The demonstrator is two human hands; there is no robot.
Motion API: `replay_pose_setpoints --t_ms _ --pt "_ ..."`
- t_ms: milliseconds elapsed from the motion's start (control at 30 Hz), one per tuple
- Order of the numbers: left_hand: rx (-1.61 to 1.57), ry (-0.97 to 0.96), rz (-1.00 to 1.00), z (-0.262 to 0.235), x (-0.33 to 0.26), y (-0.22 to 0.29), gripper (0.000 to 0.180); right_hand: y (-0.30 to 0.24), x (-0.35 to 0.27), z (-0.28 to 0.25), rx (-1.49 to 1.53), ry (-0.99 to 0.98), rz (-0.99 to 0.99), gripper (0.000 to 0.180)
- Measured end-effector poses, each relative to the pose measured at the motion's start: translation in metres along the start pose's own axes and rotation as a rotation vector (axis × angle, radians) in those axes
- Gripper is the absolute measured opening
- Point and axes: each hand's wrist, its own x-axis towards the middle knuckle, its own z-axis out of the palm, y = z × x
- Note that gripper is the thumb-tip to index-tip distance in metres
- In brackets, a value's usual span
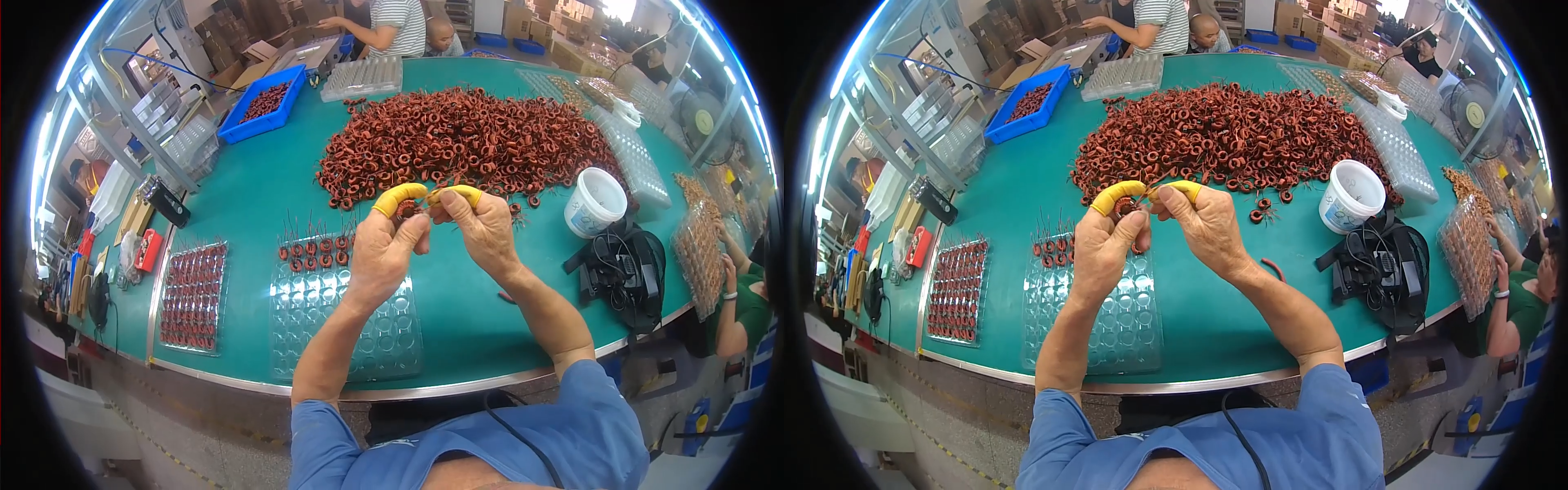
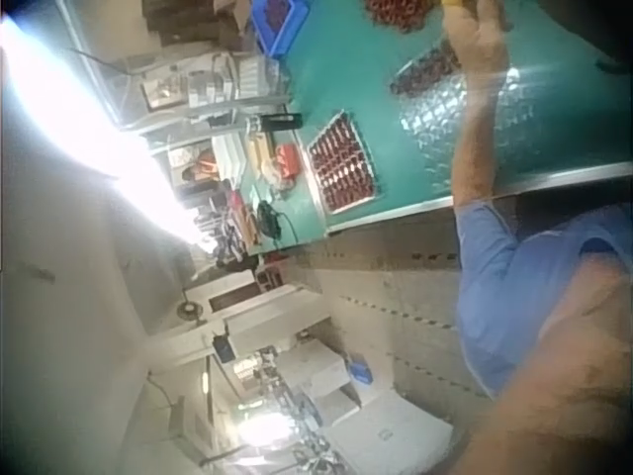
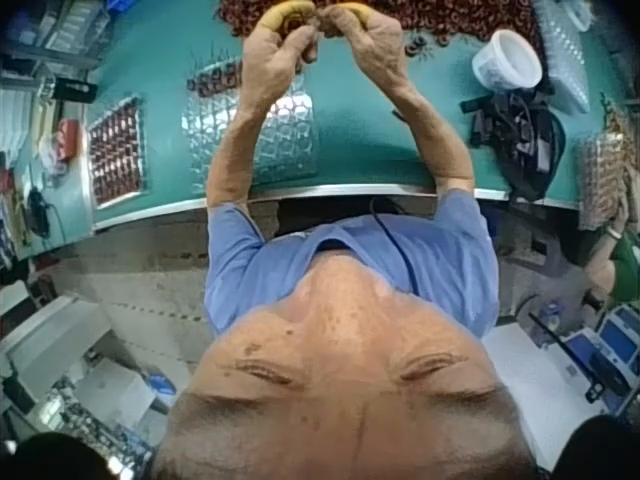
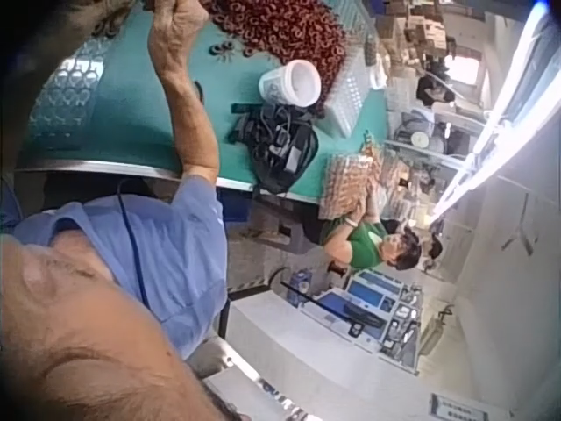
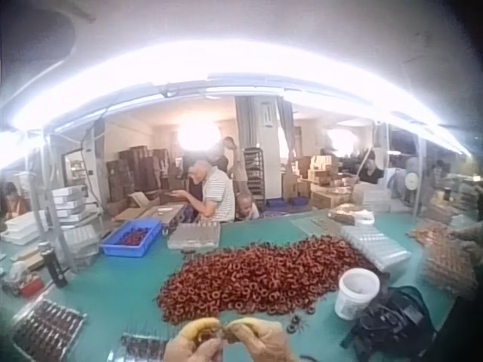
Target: Winding copper wire around small toroidal cores at a factory workbench.
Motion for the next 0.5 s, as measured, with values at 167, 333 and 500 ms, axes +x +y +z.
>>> replay_pose_setpoints --t_ms 167,333,500 --pt "0.189 0.077 0.027 0.002 0.005 -0.011 0.025 -0.003 0.005 -0.007 0.275 0.004 0.169 0.031" --pt "0.096 0.009 0.009 -0.002 0.004 -0.005 0.024 -0.004 0.007 -0.01 0.156 -0.023 0.149 0.03" --pt "-0.082 -0.083 -0.142 -0.009 0.005 0.003 0.027 -0.009 0.006 -0.015 0.164 -0.081 0.072 0.032"
